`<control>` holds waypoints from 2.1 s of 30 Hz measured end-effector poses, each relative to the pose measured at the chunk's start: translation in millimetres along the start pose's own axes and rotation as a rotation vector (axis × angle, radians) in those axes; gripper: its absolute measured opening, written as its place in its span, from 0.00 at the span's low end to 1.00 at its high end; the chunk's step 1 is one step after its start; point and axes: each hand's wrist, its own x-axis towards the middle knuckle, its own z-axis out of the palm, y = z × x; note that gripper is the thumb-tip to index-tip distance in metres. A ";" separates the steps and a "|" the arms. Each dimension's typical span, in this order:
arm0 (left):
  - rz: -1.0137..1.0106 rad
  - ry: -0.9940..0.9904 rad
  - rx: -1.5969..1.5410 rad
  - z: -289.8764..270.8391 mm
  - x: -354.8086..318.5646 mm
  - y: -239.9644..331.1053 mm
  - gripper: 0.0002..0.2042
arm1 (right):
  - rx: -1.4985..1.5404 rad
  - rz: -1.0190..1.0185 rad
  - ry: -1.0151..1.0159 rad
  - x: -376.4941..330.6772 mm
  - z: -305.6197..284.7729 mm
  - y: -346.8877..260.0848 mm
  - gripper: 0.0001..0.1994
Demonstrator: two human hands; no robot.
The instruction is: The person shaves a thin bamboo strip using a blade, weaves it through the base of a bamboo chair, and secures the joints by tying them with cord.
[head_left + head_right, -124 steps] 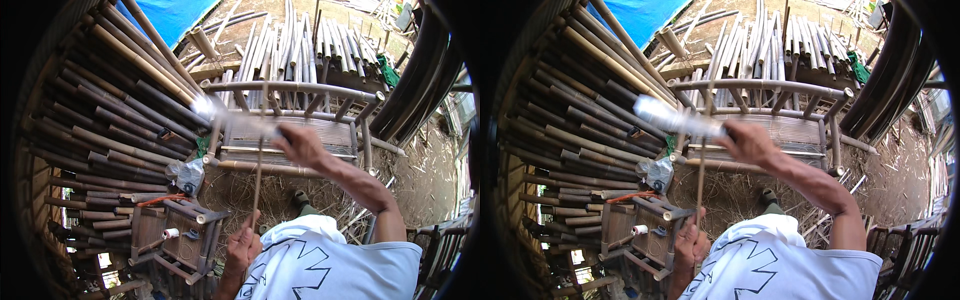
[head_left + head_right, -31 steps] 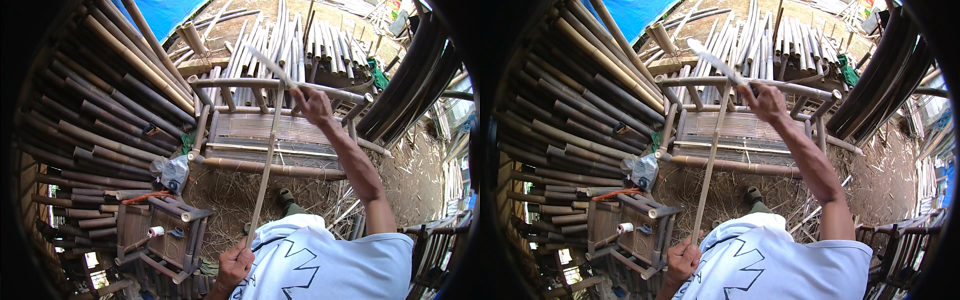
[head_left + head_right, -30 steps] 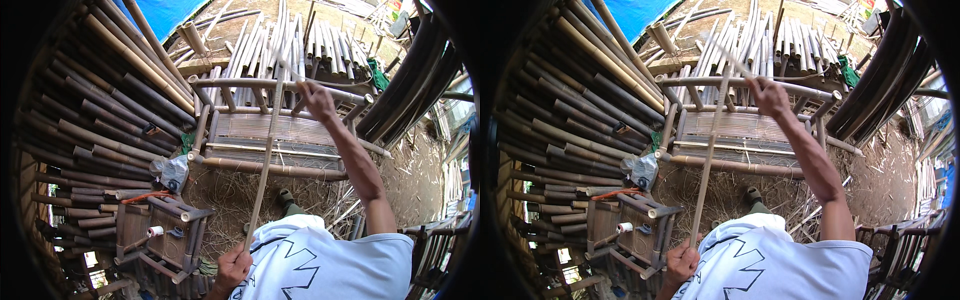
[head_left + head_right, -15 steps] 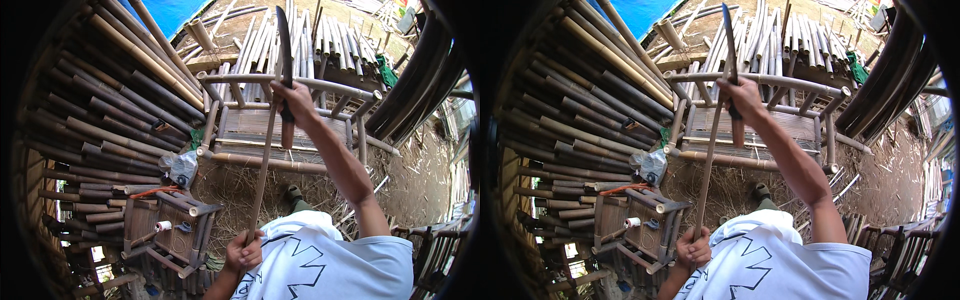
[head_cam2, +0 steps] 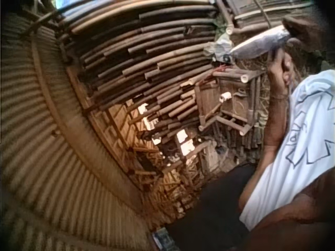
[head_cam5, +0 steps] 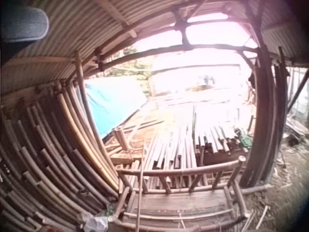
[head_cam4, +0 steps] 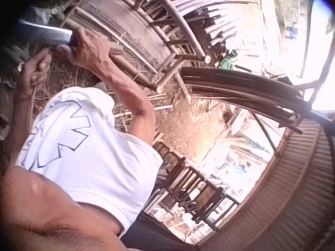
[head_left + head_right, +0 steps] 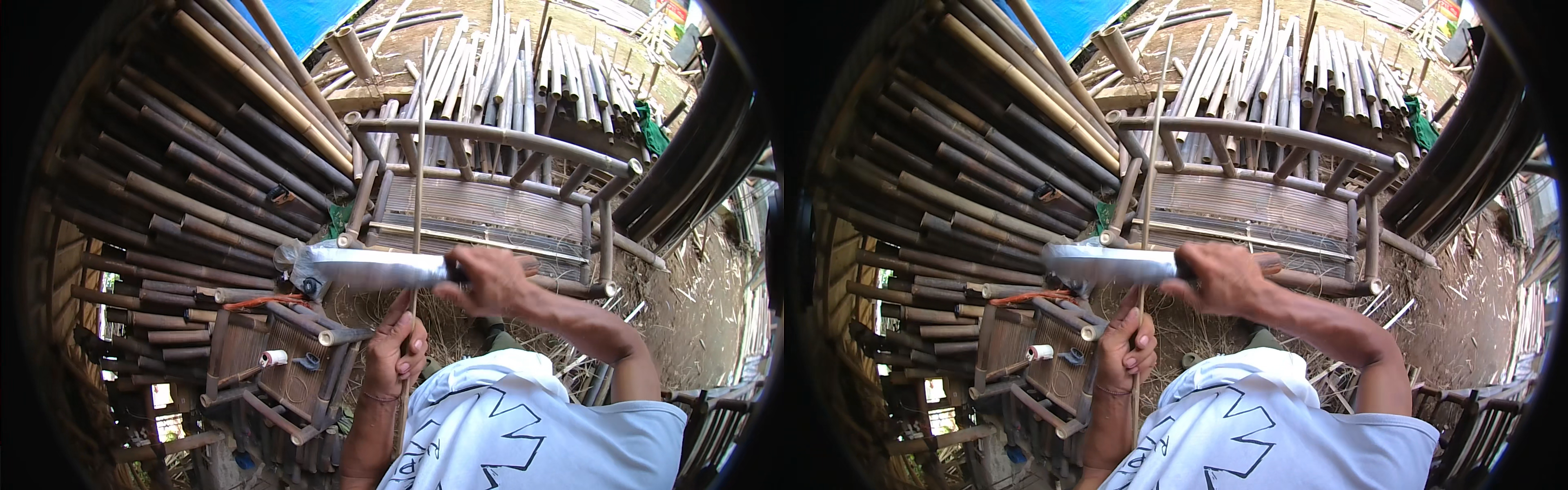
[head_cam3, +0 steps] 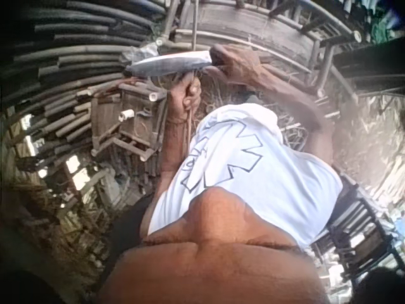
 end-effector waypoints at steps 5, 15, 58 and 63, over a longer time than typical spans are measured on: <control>0.007 0.089 0.179 19.5 -6.1 -0.5 0.20 | 0.026 -0.122 0.163 -4.3 5.3 6.9 0.28; 0.040 0.086 0.276 27.9 -17.8 -7.5 0.21 | 0.086 0.045 0.253 6.6 -8.8 15.8 0.28; -0.211 -0.017 0.481 -16.4 -87.9 -38.9 0.23 | 1.060 0.300 0.383 23.5 -37.1 42.6 0.19; 0.086 -0.024 0.451 11.3 -41.1 -29.1 0.23 | 1.278 0.353 0.259 33.1 -19.5 13.9 0.11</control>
